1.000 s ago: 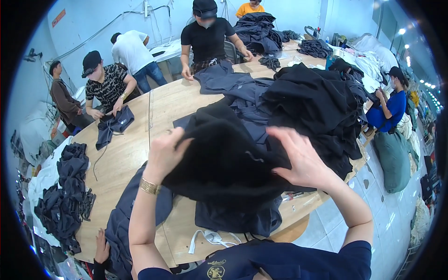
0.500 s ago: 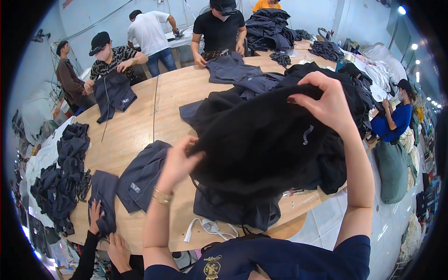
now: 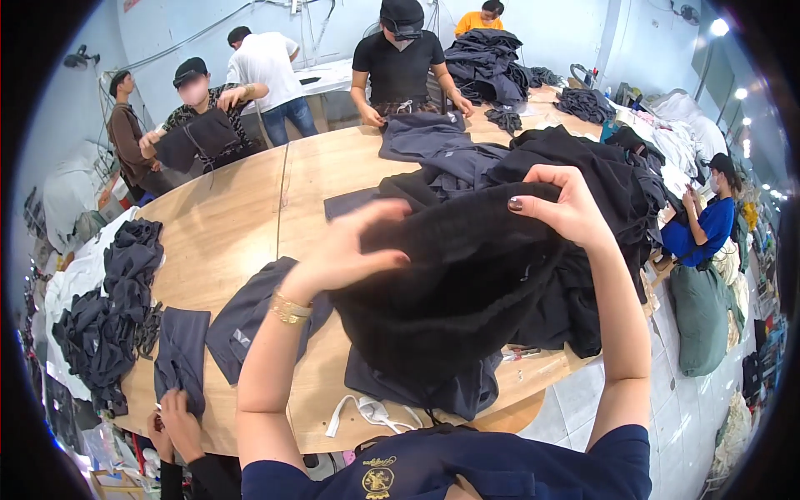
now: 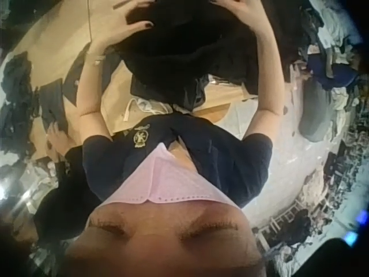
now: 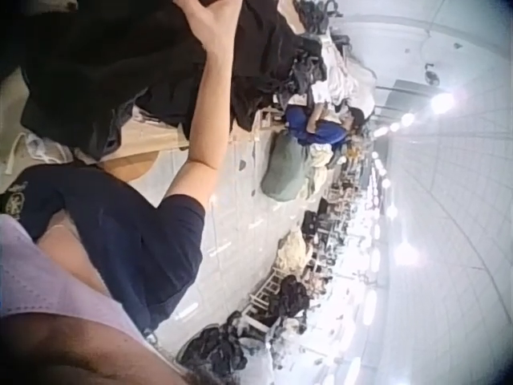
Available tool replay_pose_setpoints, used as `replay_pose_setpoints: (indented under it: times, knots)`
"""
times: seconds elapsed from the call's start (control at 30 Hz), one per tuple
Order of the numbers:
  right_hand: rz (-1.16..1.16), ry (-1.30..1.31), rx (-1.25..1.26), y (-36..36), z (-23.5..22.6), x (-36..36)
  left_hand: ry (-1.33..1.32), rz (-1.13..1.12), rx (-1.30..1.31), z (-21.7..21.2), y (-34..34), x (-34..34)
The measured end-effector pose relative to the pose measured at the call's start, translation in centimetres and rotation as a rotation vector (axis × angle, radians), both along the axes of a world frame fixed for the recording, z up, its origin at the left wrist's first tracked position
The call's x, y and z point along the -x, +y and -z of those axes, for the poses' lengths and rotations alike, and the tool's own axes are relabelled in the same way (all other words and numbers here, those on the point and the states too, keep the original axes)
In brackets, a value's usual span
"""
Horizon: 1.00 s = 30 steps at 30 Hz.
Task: Checking and sorting finished garments or garment components on a large industrial table.
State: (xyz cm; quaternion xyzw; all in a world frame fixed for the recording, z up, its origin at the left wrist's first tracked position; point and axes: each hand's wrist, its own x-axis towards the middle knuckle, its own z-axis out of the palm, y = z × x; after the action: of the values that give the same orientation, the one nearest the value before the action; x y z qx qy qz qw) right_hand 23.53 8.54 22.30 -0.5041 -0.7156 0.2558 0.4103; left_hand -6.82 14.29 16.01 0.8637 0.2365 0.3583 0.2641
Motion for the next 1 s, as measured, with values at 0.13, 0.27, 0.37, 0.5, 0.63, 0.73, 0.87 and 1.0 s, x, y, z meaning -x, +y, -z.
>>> replay_pose_setpoints:
  times: [0.13, 0.27, 0.37, 0.5, 0.63, 0.73, 0.87, 1.0]
  knots:
    - [-0.051, -0.048, 0.032, -1.1, -0.7, -0.4, 0.204, 0.151, 0.449, 0.8, 0.2, -0.7]
    - [-0.138, -0.251, 0.018, -1.3, -0.9, 0.2, 0.173, 0.261, 0.448, 0.7, -0.9, -1.0]
    - [-0.325, -0.251, -0.006, -1.5, -0.2, 1.3, 0.164, 0.249, 0.424, 1.2, -2.1, -1.5]
    - [-0.515, -0.331, -0.036, -1.1, 1.4, 3.7, 0.221, 0.225, 0.409, 2.5, -2.9, -2.3]
    - [-0.529, -0.321, 0.106, -0.7, 2.9, 4.9, 0.227, 0.196, 0.402, 4.0, -3.5, -3.4]
    - [-0.564, -0.307, 0.163, -0.2, 4.0, 5.3, 0.109, 0.191, 0.505, 5.2, -3.3, -3.8]
    - [-0.483, -0.223, 0.251, 0.7, 4.4, 4.5, 0.104, 0.205, 0.632, 4.0, -3.6, -4.0]
    - [-0.41, -0.161, 0.212, 0.0, 3.8, 2.5, 0.231, 0.231, 0.725, 3.8, -1.4, -2.6]
